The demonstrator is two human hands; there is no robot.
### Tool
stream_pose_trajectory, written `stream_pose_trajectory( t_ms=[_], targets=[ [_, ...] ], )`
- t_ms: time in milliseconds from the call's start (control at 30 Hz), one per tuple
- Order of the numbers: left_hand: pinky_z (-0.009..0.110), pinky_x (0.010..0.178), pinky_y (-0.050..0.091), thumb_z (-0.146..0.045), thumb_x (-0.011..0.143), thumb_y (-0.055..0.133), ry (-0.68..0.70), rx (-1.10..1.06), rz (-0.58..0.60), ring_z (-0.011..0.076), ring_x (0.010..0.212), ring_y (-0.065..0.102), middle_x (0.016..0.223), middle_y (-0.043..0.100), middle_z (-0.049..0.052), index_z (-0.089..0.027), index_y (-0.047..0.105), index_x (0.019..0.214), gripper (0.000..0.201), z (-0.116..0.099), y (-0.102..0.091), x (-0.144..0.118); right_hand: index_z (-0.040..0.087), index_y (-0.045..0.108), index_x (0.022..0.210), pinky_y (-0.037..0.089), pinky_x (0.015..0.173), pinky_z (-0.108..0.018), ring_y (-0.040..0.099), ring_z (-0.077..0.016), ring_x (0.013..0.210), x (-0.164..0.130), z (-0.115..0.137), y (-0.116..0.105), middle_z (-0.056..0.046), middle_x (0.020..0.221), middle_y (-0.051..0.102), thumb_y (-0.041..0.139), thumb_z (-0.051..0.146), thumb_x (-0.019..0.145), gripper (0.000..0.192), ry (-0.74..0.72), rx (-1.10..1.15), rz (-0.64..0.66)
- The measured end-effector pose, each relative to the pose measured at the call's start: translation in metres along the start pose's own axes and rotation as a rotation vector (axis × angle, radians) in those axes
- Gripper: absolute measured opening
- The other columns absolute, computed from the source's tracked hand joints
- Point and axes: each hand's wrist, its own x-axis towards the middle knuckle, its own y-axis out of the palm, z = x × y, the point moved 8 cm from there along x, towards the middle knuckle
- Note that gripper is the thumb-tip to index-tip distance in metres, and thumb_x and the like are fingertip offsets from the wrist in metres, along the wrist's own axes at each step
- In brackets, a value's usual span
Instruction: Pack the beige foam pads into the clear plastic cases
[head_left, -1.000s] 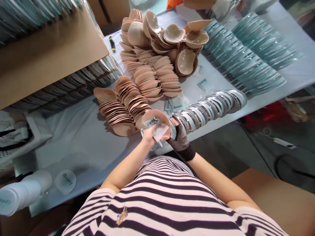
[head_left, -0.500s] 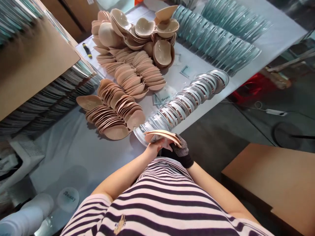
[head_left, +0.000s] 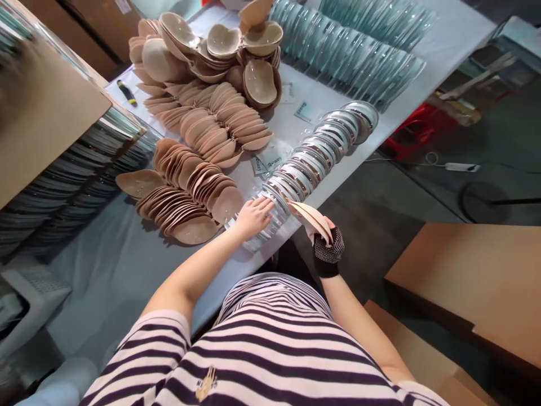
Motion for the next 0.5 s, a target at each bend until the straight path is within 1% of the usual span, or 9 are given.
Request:
stream_pose_trajectory(
  t_ms=[67, 100, 167, 233, 300, 367, 433, 500],
  targets=[
    [0.049, 0.112, 0.023, -0.030, 0.082, 0.062, 0.027, 0.118, 0.031, 0.0372, 0.134, 0.043, 0.143, 0.056, 0.011, -0.028, 0.063, 0.128, 0.046, -0.001, 0.005, -0.001, 0.016, 0.063, 0.122, 0.053, 0.098, -0.047, 0.065, -0.0303, 0.111, -0.007, -0.004, 0.004, -0.017, 0.114, 0.068, 0.040, 0.034, 0.095, 0.039, 0.019, 0.012, 0.009],
    [0.049, 0.111, 0.025, -0.030, 0.082, 0.062, 0.040, 0.178, 0.047, 0.0375, 0.132, 0.044, 0.140, 0.058, 0.011, -0.027, 0.063, 0.128, 0.046, -0.002, 0.007, 0.000, 0.016, 0.063, 0.123, 0.052, 0.098, -0.047, 0.064, -0.0304, 0.112, -0.011, -0.005, 0.005, -0.017, 0.116, 0.067, 0.040, 0.033, 0.094, 0.040, 0.028, 0.018, 0.014],
    [0.049, 0.108, 0.026, -0.032, 0.080, 0.064, 0.071, 0.288, 0.074, 0.0381, 0.127, 0.046, 0.132, 0.061, 0.014, -0.025, 0.065, 0.121, 0.041, -0.005, 0.009, 0.003, 0.017, 0.062, 0.123, 0.052, 0.098, -0.047, 0.064, -0.0307, 0.112, -0.015, -0.008, 0.004, -0.016, 0.116, 0.067, 0.041, 0.033, 0.093, 0.040, 0.049, 0.026, 0.011],
    [0.051, 0.108, 0.025, -0.036, 0.079, 0.067, 0.105, 0.362, 0.088, 0.0389, 0.123, 0.046, 0.122, 0.063, 0.015, -0.024, 0.069, 0.109, 0.033, -0.009, 0.010, 0.007, 0.018, 0.062, 0.124, 0.052, 0.098, -0.048, 0.065, -0.0304, 0.111, -0.018, -0.009, 0.003, -0.015, 0.115, 0.068, 0.042, 0.035, 0.093, 0.041, 0.062, 0.034, -0.011],
    [0.052, 0.109, 0.023, -0.041, 0.076, 0.072, 0.124, 0.392, 0.090, 0.0393, 0.121, 0.046, 0.114, 0.064, 0.015, -0.024, 0.070, 0.097, 0.028, -0.011, 0.009, 0.012, 0.018, 0.062, 0.124, 0.053, 0.098, -0.047, 0.066, -0.0298, 0.108, -0.019, -0.005, 0.004, -0.014, 0.113, 0.069, 0.043, 0.036, 0.093, 0.041, 0.051, 0.042, -0.033],
    [0.052, 0.108, 0.025, -0.043, 0.072, 0.077, 0.122, 0.385, 0.102, 0.0391, 0.117, 0.048, 0.103, 0.065, 0.015, -0.023, 0.069, 0.088, 0.027, -0.011, 0.009, 0.017, 0.017, 0.062, 0.125, 0.053, 0.097, -0.047, 0.066, -0.0296, 0.107, -0.019, 0.003, 0.013, -0.015, 0.113, 0.069, 0.045, 0.037, 0.092, 0.042, 0.017, 0.047, -0.025],
    [0.051, 0.105, 0.029, -0.042, 0.070, 0.079, 0.112, 0.357, 0.130, 0.0373, 0.109, 0.051, 0.092, 0.065, 0.014, -0.022, 0.069, 0.082, 0.026, -0.008, 0.012, 0.022, 0.016, 0.061, 0.127, 0.054, 0.095, -0.047, 0.065, -0.0301, 0.107, -0.021, 0.010, 0.027, -0.016, 0.113, 0.068, 0.045, 0.036, 0.092, 0.044, -0.005, 0.042, 0.019],
    [0.049, 0.101, 0.034, -0.041, 0.071, 0.078, 0.104, 0.323, 0.156, 0.0343, 0.100, 0.053, 0.083, 0.063, 0.012, -0.022, 0.070, 0.080, 0.023, -0.003, 0.015, 0.026, 0.015, 0.060, 0.131, 0.054, 0.090, -0.047, 0.065, -0.0307, 0.102, -0.026, 0.010, 0.043, -0.017, 0.109, 0.068, 0.042, 0.032, 0.092, 0.047, 0.008, 0.006, 0.087]
  ],
)
